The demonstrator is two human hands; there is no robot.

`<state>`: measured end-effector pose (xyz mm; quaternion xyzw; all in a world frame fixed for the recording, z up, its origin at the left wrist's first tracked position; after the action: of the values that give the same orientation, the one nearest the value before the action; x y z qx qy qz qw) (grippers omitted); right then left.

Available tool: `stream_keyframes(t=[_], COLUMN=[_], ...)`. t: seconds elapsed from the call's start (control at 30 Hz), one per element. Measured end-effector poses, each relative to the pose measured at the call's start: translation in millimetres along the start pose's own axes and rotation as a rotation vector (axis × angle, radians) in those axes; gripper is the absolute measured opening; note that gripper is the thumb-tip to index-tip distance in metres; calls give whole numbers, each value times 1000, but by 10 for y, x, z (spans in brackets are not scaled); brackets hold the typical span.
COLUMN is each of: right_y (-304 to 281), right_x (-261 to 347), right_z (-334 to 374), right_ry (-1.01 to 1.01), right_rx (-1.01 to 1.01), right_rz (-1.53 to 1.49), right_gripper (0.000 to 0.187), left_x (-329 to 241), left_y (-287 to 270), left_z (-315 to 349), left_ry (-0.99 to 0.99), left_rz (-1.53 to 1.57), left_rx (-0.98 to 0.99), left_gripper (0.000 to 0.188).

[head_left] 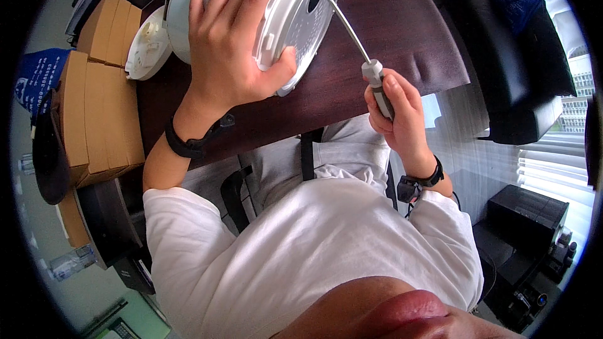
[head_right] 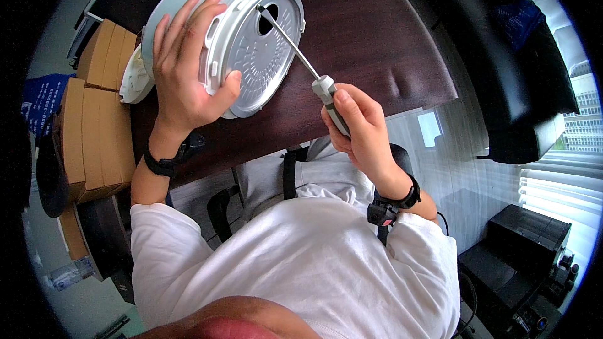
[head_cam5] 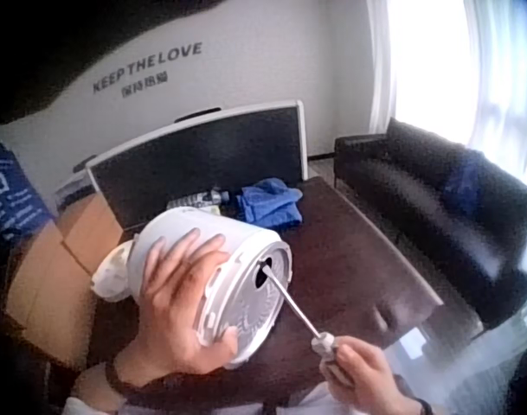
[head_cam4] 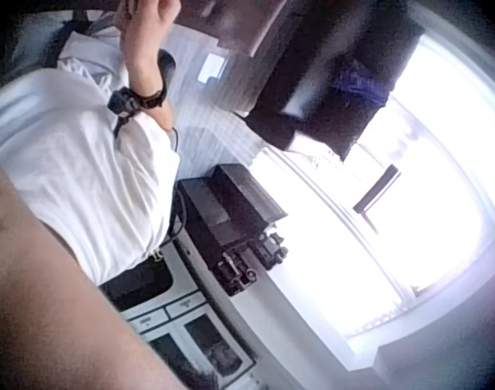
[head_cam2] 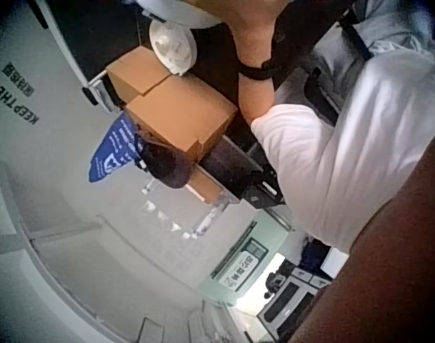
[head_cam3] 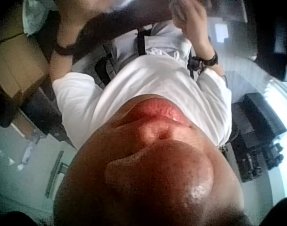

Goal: The person uses a screwdriver to remove screws from the bottom and top of a white rice cooker. They remove the bottom cover and the top lid, placing them on the table.

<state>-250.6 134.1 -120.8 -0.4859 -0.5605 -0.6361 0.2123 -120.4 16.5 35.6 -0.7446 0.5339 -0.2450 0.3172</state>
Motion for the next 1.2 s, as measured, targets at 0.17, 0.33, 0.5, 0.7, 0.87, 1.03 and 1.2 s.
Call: stream_keyframes(t=[0.17,0.33,0.5,0.7,0.87,1.03,1.2], right_y=[10,4,-4,24,7,130,122], right_x=[1,-18,-3,15,71,246,571], right_z=[-5,2,17,13,28,16,-88], right_ry=[-1,12,-2,1,34,76,115], right_rx=[-1,-2,1,6,0,105,249], right_rz=[-5,-2,-5,-1,93,311,729], right_gripper=[35,35,35,36,37,46,49], left_x=[-2,-4,5,-3,-8,-39,-15], left_y=[-15,-18,-15,-14,-10,3,28], left_z=[7,13,6,4,-15,-21,-67], left_ry=[-3,-11,-10,0,-2,-10,0], left_rz=[-9,-7,6,6,4,-20,-4], left_rx=[-3,1,-4,-3,4,10,17], left_gripper=[71,70,70,70,71,72,73])
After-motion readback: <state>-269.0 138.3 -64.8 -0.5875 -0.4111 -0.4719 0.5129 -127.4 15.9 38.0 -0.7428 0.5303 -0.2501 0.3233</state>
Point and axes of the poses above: each hand's wrist, its own z-axis away from the middle knuckle, its own y-axis out of the palm, x = y × z, the point moved 10 cm from there along -z, towards the middle knuckle, and after that the axes turned 8 degrees about -y, right-handed, at the moved point
